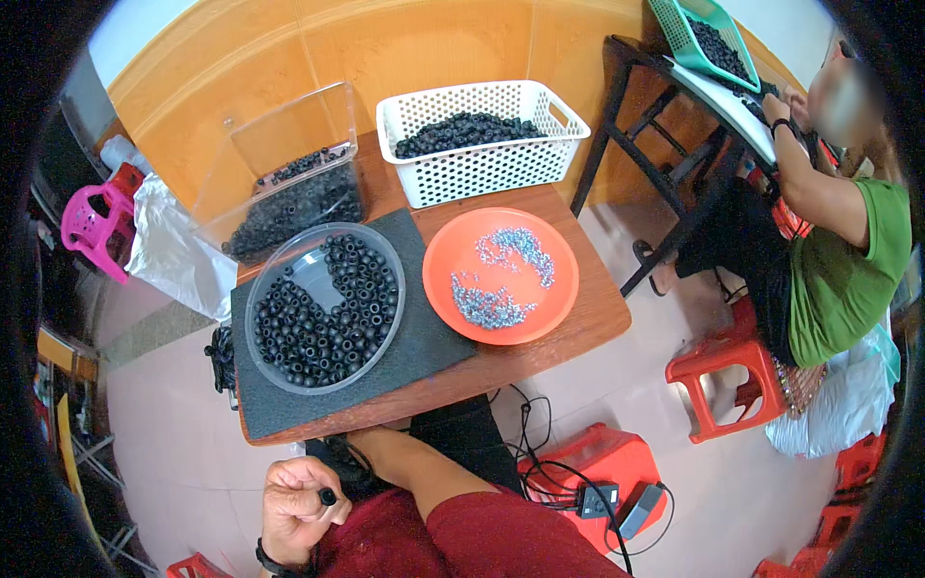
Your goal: Assembling small components into rubber seals or rings on a table.
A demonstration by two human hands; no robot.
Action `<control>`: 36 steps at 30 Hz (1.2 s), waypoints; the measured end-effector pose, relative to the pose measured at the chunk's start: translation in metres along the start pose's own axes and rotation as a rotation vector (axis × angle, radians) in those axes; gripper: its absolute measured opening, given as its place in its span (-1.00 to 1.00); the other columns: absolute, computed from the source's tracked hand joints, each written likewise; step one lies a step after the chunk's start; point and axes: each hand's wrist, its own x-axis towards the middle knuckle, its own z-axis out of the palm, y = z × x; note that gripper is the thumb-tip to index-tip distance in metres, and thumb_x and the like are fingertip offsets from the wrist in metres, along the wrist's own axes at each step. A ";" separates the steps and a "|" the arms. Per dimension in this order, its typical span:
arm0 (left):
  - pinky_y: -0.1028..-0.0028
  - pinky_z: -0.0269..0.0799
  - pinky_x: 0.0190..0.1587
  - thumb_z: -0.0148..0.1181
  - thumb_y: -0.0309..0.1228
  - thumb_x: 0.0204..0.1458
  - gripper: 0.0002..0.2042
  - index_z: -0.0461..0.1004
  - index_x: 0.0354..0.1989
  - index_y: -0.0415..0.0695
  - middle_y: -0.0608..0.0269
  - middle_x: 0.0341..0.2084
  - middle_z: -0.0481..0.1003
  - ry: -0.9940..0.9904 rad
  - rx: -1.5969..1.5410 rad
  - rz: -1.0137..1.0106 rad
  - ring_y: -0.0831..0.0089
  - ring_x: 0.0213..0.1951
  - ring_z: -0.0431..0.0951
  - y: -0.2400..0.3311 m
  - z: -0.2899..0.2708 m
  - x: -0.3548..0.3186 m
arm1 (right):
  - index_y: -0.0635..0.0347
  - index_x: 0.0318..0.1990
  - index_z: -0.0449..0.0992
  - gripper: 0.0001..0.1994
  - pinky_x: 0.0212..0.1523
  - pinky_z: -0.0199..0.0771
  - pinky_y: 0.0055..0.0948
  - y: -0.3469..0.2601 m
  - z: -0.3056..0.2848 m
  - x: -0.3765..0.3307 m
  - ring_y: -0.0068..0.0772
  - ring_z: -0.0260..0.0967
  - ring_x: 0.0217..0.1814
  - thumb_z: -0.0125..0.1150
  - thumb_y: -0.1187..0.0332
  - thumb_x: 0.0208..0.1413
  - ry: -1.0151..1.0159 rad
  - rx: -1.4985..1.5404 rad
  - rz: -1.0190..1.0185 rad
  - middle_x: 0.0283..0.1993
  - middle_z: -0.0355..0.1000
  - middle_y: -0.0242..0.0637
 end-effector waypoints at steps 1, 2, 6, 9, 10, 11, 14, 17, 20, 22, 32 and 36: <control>0.43 0.33 -0.55 0.21 -0.63 -0.22 -0.81 0.43 -0.41 -0.52 -0.02 -0.63 0.44 -0.070 -0.060 -0.052 0.41 -0.68 0.34 -0.001 -0.004 0.004 | 0.21 -0.44 0.43 -0.90 -0.35 0.30 -0.30 -0.007 -0.003 -0.013 -0.27 0.29 -0.36 0.17 0.46 -0.18 0.007 0.018 0.018 -0.45 0.35 -0.19; 0.51 0.34 -0.50 0.29 -0.57 -0.18 -0.76 0.45 -0.37 -0.50 -0.04 -0.52 0.49 -0.140 -0.121 -0.105 0.38 -0.56 0.45 0.000 -0.004 0.008 | 0.21 -0.44 0.43 -0.90 -0.35 0.30 -0.30 -0.007 -0.004 -0.014 -0.27 0.29 -0.36 0.17 0.46 -0.18 0.013 0.036 0.036 -0.46 0.35 -0.19; 0.49 0.32 -0.52 0.28 -0.54 -0.15 -0.76 0.44 -0.37 -0.50 -0.01 -0.55 0.48 -0.140 -0.124 -0.167 0.41 -0.60 0.41 0.000 0.004 0.017 | 0.21 -0.45 0.44 -0.92 -0.37 0.31 -0.31 -0.005 -0.008 -0.009 -0.29 0.29 -0.38 0.16 0.46 -0.17 0.037 0.111 0.093 -0.47 0.35 -0.19; 0.47 0.27 -0.54 0.28 -0.50 -0.12 -0.74 0.43 -0.36 -0.50 0.12 -0.67 0.42 -0.103 -0.085 -0.141 0.47 -0.67 0.33 -0.003 -0.001 0.015 | 0.21 -0.46 0.44 -0.93 -0.38 0.31 -0.32 -0.004 -0.007 -0.008 -0.31 0.30 -0.40 0.16 0.47 -0.17 0.019 0.194 0.114 -0.48 0.35 -0.19; 0.47 0.27 -0.54 0.28 -0.50 -0.12 -0.74 0.43 -0.36 -0.50 0.12 -0.67 0.42 -0.092 -0.084 -0.134 0.47 -0.67 0.33 -0.006 0.000 0.015 | 0.21 -0.46 0.44 -0.93 -0.39 0.31 -0.32 -0.004 -0.006 -0.008 -0.31 0.30 -0.40 0.16 0.47 -0.16 0.012 0.224 0.120 -0.48 0.36 -0.19; 0.46 0.16 -0.58 0.23 -0.51 -0.11 -0.77 0.42 -0.38 -0.48 0.28 -0.77 0.26 -0.093 -0.079 -0.133 0.56 -0.74 0.18 -0.005 0.001 0.018 | 0.21 -0.46 0.44 -0.93 -0.39 0.31 -0.32 -0.006 -0.009 -0.008 -0.31 0.30 -0.41 0.16 0.47 -0.16 0.027 0.238 0.140 -0.48 0.36 -0.19; 0.48 0.02 -0.62 0.18 -0.49 -0.08 -0.78 0.41 -0.36 -0.46 0.45 -0.87 0.09 -0.120 -0.050 -0.143 0.64 -0.80 0.03 -0.005 0.003 0.029 | 0.21 -0.47 0.44 -0.95 -0.40 0.32 -0.33 0.006 0.026 0.069 -0.33 0.31 -0.42 0.15 0.47 -0.16 0.069 0.294 0.186 -0.49 0.36 -0.20; 0.48 0.01 -0.62 0.16 -0.48 -0.06 -0.78 0.41 -0.37 -0.45 0.45 -0.86 0.09 -0.141 -0.096 -0.171 0.64 -0.80 0.02 -0.006 0.005 0.036 | 0.21 -0.48 0.45 -0.96 -0.42 0.32 -0.33 0.012 0.038 0.090 -0.34 0.31 -0.44 0.15 0.48 -0.15 0.074 0.361 0.228 -0.50 0.36 -0.20; 0.48 0.00 -0.62 0.15 -0.47 -0.05 -0.78 0.41 -0.37 -0.45 0.45 -0.86 0.09 -0.092 -0.081 -0.186 0.64 -0.80 0.01 -0.009 0.005 0.034 | 0.21 -0.48 0.45 -0.97 -0.43 0.32 -0.34 -0.005 -0.006 -0.007 -0.36 0.31 -0.45 0.14 0.48 -0.14 0.038 0.444 0.252 -0.51 0.36 -0.20; 0.49 -0.01 -0.63 0.14 -0.47 -0.05 -0.79 0.41 -0.37 -0.44 0.46 -0.86 0.09 -0.136 -0.054 -0.250 0.64 -0.80 0.01 -0.010 0.013 0.042 | 0.21 -0.49 0.45 -0.97 -0.44 0.33 -0.35 -0.006 0.001 -0.003 -0.36 0.32 -0.46 0.14 0.48 -0.14 0.069 0.478 0.291 -0.51 0.37 -0.20; 0.54 0.00 -0.59 0.11 -0.46 0.05 -0.81 0.42 -0.29 -0.40 0.50 -0.81 0.14 -0.224 -0.142 -0.341 0.69 -0.76 0.02 -0.016 0.016 0.063 | 0.22 -0.51 0.46 -0.98 -0.48 0.34 -0.37 -0.013 0.002 0.007 -0.41 0.33 -0.51 0.12 0.49 -0.12 0.111 0.649 0.426 -0.54 0.37 -0.20; 0.54 -0.10 -0.63 0.15 -0.40 0.02 -0.80 0.42 -0.35 -0.32 0.49 -0.85 0.09 -0.221 -0.114 -0.340 0.65 -0.79 -0.01 -0.011 0.025 0.073 | 0.25 -0.51 0.46 -0.90 -0.45 0.37 -0.25 -0.001 -0.042 -0.039 -0.19 0.37 -0.49 0.13 0.41 -0.10 -0.290 0.139 0.398 -0.55 0.40 -0.14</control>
